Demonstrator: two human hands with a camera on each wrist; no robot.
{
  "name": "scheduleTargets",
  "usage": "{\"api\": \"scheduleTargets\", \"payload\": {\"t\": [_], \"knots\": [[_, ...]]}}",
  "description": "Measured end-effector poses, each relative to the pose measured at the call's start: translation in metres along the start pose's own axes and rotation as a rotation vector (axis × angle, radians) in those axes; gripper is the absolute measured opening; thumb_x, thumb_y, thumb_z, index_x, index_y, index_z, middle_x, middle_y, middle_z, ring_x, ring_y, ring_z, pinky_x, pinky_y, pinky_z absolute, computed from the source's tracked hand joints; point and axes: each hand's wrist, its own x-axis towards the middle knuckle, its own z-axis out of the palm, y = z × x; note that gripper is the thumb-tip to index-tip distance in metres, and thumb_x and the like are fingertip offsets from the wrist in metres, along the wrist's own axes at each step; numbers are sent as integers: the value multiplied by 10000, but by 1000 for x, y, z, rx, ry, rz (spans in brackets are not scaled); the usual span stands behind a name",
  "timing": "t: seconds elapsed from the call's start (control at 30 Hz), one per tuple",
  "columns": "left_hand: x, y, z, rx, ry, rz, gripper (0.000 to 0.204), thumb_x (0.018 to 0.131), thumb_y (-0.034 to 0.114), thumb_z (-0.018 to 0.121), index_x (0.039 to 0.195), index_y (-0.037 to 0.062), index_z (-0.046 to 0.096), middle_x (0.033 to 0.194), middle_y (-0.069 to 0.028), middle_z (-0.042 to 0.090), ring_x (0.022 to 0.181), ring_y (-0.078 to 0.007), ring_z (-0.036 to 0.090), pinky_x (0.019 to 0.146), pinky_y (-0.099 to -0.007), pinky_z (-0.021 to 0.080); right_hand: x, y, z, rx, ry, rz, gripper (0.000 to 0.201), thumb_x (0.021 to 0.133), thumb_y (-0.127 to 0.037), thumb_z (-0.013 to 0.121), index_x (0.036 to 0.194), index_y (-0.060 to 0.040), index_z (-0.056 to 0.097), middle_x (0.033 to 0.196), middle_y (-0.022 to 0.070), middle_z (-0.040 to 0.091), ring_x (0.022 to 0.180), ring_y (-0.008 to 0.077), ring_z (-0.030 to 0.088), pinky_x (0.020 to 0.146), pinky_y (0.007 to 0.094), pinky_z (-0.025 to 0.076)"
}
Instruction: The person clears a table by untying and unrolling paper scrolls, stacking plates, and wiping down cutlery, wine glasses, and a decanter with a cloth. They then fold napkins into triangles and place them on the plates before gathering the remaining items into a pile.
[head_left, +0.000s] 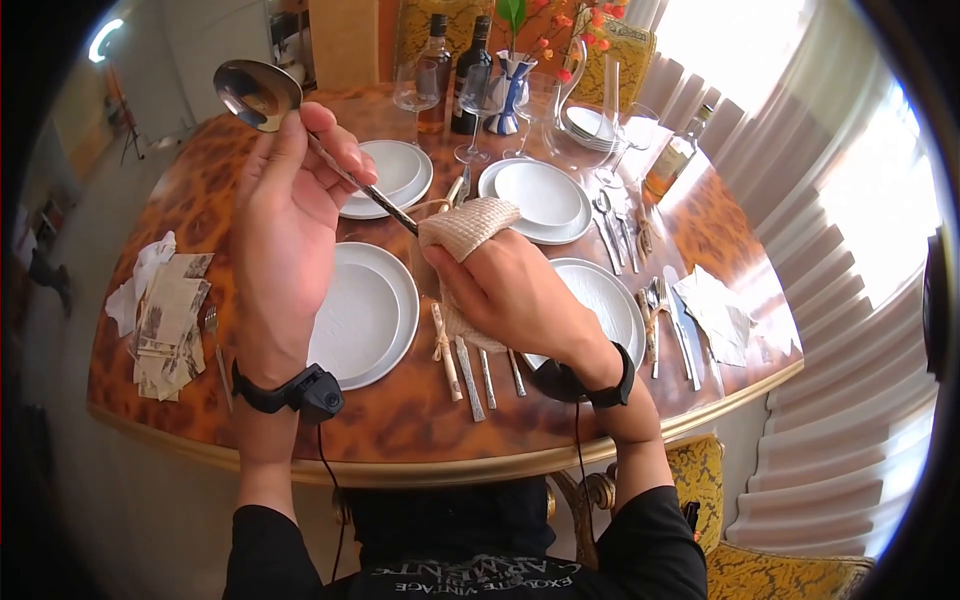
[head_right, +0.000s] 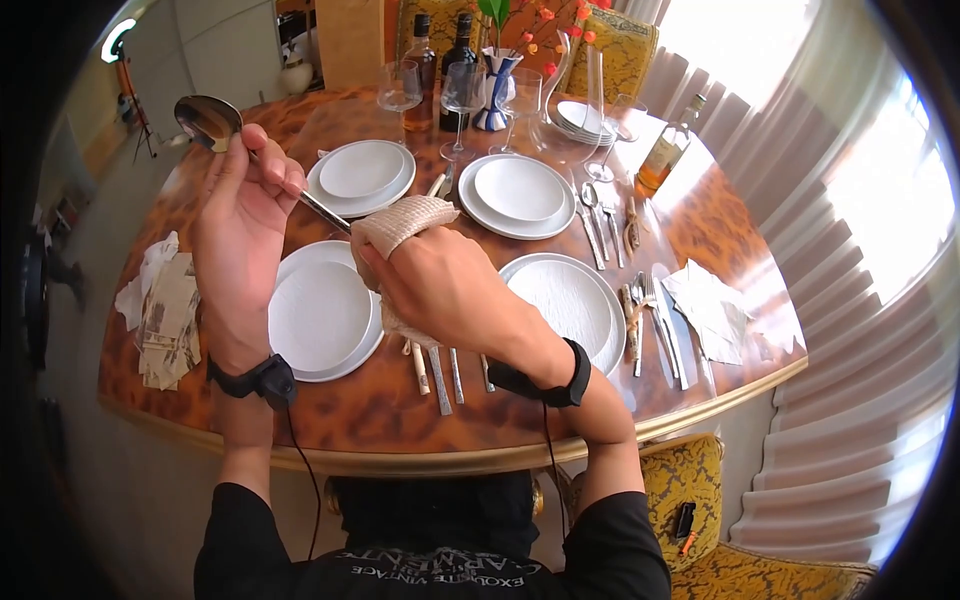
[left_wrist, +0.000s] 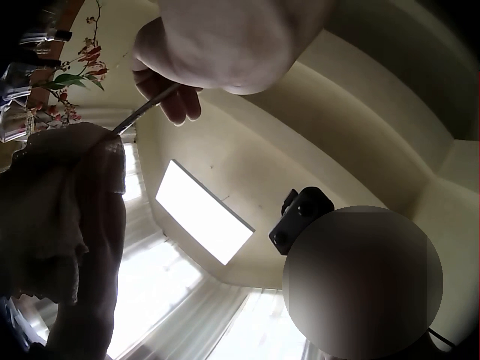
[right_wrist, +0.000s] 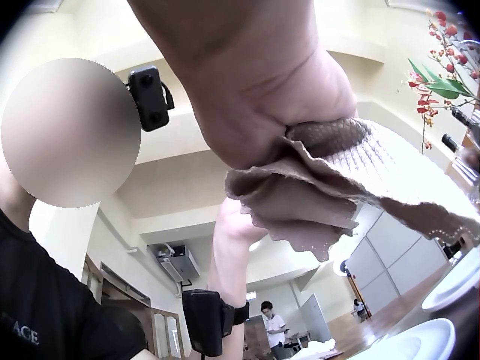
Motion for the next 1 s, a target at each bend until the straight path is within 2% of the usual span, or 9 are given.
{"api": "scheduleTargets", "payload": {"t": [0.13, 0.27, 0.33, 0.47, 0.5, 0.63, 0.77, 0.87, 1.0], "knots": [[3, 14, -11, 61, 42, 146, 257, 1060, 244, 406, 1025, 45, 565, 673, 6, 426, 609, -127, 411, 679, -302, 402, -2, -5, -17, -167, -109, 71, 161, 946, -148, 520, 933, -8, 598, 762, 208, 596, 727, 416, 582, 667, 474, 461], [-1, 11, -10, -8, -26, 28, 274, 1069, 245, 367, 1031, 45, 551, 661, 44, 313, 551, -88, 285, 628, -266, 344, -3, 8, -23, -194, 27, 219, 326, 943, -222, 553, 727, 22, 576, 542, 165, 487, 488, 339, 484, 514, 419, 398], [-5, 1, 1, -13, 52, -99, 268, 1067, 238, 371, 1034, 43, 550, 667, 43, 306, 553, -83, 275, 621, -268, 342, 1, -6, -26, -183, 48, 250, 414, 918, -259, 607, 621, 29, 593, 518, 208, 479, 482, 394, 515, 476, 420, 400], [-11, -27, 24, -39, 8, -145, 281, 1070, 218, 335, 1081, 5, 517, 741, -23, 540, 665, -149, 515, 706, -297, 431, 1, -16, -18, -14, -19, 304, 372, 918, -269, 632, 695, 28, 617, 549, 194, 526, 524, 382, 551, 510, 419, 426], [-10, -28, 16, -73, -125, -151, 276, 1071, 212, 322, 1093, 6, 505, 902, -127, 674, 864, -204, 635, 800, -323, 449, 1, -16, -12, -6, -37, 223, 347, 919, -263, 631, 730, 27, 620, 582, 197, 545, 556, 382, 563, 533, 424, 435], [-14, -32, 17, -3, -100, -163, 253, 1055, 267, 389, 1092, 83, 559, 1107, -176, 686, 1061, -241, 643, 895, -345, 442, 0, -16, -11, 40, -72, 163, 300, 924, -247, 622, 788, 20, 624, 654, 200, 583, 628, 382, 583, 588, 445, 448], [-11, -26, 14, 19, -127, -143, 262, 1052, 287, 393, 1092, 102, 574, 1120, -165, 689, 1092, -229, 631, 906, -339, 440, 0, -18, -18, 103, -57, 303, 303, 926, -248, 628, 768, 10, 646, 638, 179, 602, 600, 362, 580, 580, 428, 448], [-10, -19, 9, 30, -107, -143, 271, 1048, 303, 400, 1082, 112, 589, 1142, -162, 687, 1111, -216, 621, 919, -337, 437, -3, -8, -22, 116, 10, 239, 295, 920, -256, 645, 778, 2, 670, 639, 163, 621, 574, 346, 577, 558, 410, 444], [-9, -14, 9, 68, -96, -127, 305, 1043, 312, 405, 1098, 88, 603, 1149, -161, 685, 1107, -205, 623, 928, -345, 442, -6, -10, -31, 152, 31, 254, 273, 923, -246, 663, 881, 24, 677, 684, 121, 664, 591, 222, 634, 563, 345, 470]]}}
